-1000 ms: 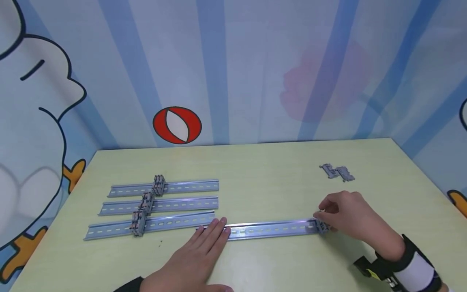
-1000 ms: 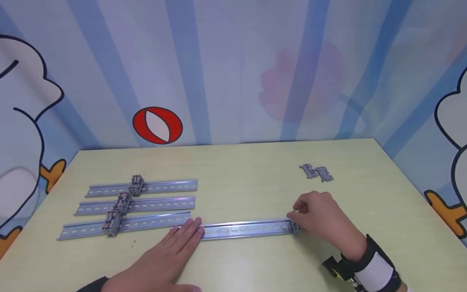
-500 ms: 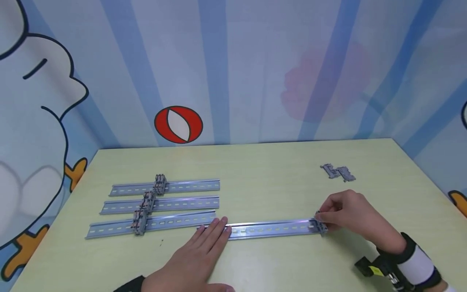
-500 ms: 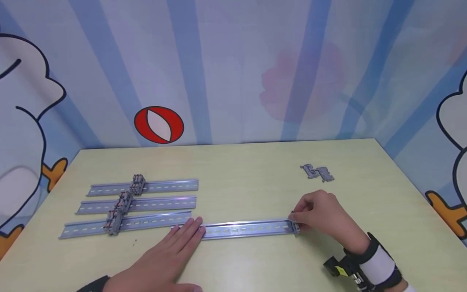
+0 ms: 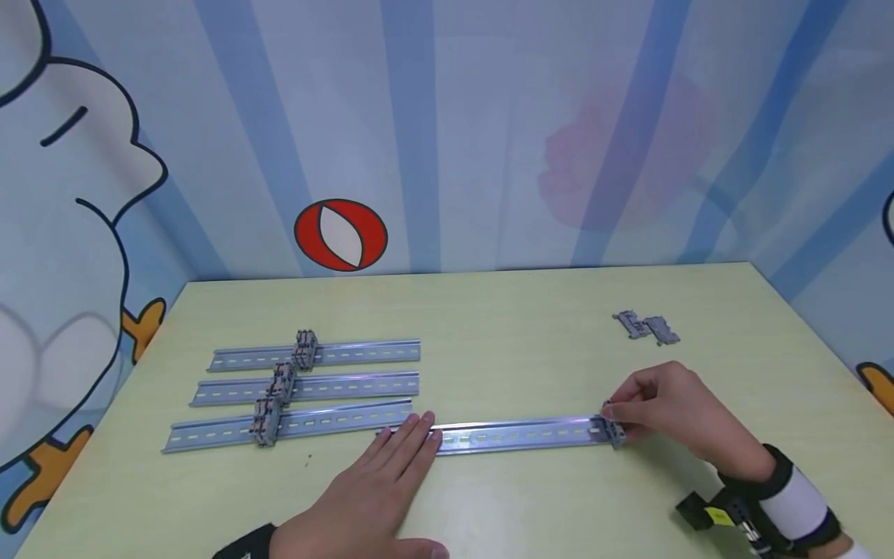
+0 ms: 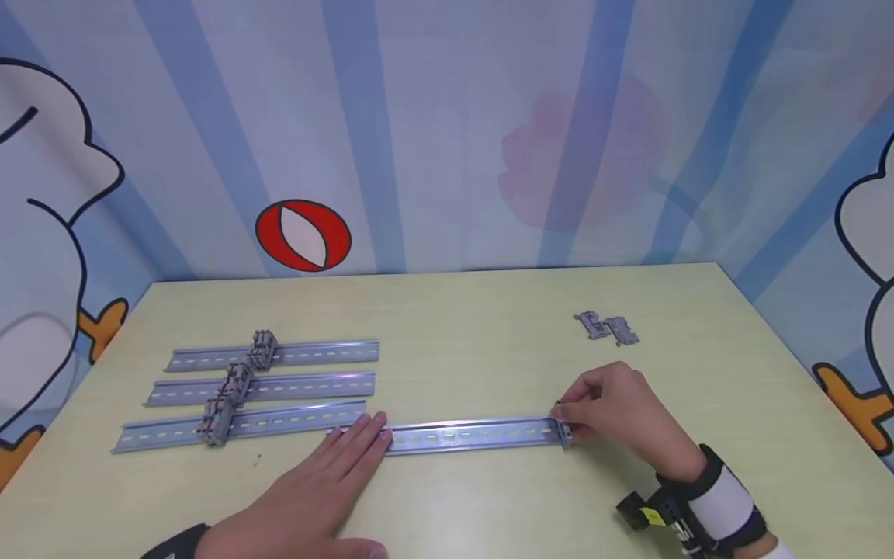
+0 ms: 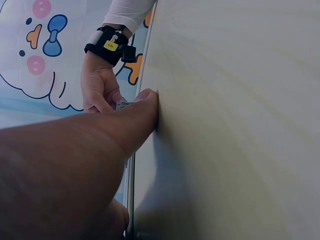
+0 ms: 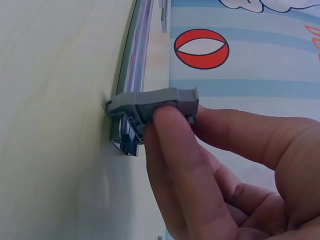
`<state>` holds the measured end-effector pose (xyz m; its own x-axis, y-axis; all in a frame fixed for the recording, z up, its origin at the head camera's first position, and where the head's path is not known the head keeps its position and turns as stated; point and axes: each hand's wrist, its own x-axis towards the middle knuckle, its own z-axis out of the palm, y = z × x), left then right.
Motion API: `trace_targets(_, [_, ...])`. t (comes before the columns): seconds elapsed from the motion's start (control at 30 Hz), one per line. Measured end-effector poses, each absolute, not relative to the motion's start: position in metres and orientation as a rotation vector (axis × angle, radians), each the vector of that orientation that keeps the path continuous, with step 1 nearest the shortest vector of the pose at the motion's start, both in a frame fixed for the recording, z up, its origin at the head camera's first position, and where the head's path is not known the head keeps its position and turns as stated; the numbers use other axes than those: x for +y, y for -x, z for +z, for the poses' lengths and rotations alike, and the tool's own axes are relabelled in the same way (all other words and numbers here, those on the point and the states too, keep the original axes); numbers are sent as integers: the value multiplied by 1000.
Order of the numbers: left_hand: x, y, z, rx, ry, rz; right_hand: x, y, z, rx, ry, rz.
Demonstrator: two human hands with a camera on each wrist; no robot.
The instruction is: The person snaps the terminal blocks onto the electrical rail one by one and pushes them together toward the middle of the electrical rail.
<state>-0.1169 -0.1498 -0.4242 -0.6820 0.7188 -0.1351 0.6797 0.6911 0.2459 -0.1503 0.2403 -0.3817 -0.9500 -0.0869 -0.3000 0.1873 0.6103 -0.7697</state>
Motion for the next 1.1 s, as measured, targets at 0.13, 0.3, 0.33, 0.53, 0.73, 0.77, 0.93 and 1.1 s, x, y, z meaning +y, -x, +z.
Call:
trace_targets(0.13, [-150, 117, -424, 2684, -1132, 256, 241, 150, -383, 2498, -75, -1310])
trace_targets(0.3, [-150, 117, -425, 2670, -1124, 280, 236, 149, -386, 2480, -66, -1357])
trace_targets(0.33, [-150, 117, -425, 2667, -1118, 285, 235, 149, -387, 2476, -61, -1368])
trace_targets(0.53, [-150, 117, -426, 2654, -1092, 300, 223, 149, -390, 2491, -21, -1392])
trace_targets(0.73, [-148, 119, -424, 2632, -1089, 283, 213, 147, -393, 2488, -18, -1422])
trace_targets(0.77, [-148, 119, -424, 2630, -1089, 278, 213, 147, -393, 2480, -11, -1436])
trace_targets(0.93, [-148, 118, -424, 2638, -1088, 265, 208, 147, -393, 2457, 25, -1462])
trace_targets(1.1, [-148, 117, -424, 2659, -1089, 270, 194, 148, -394, 2457, 8, -1469])
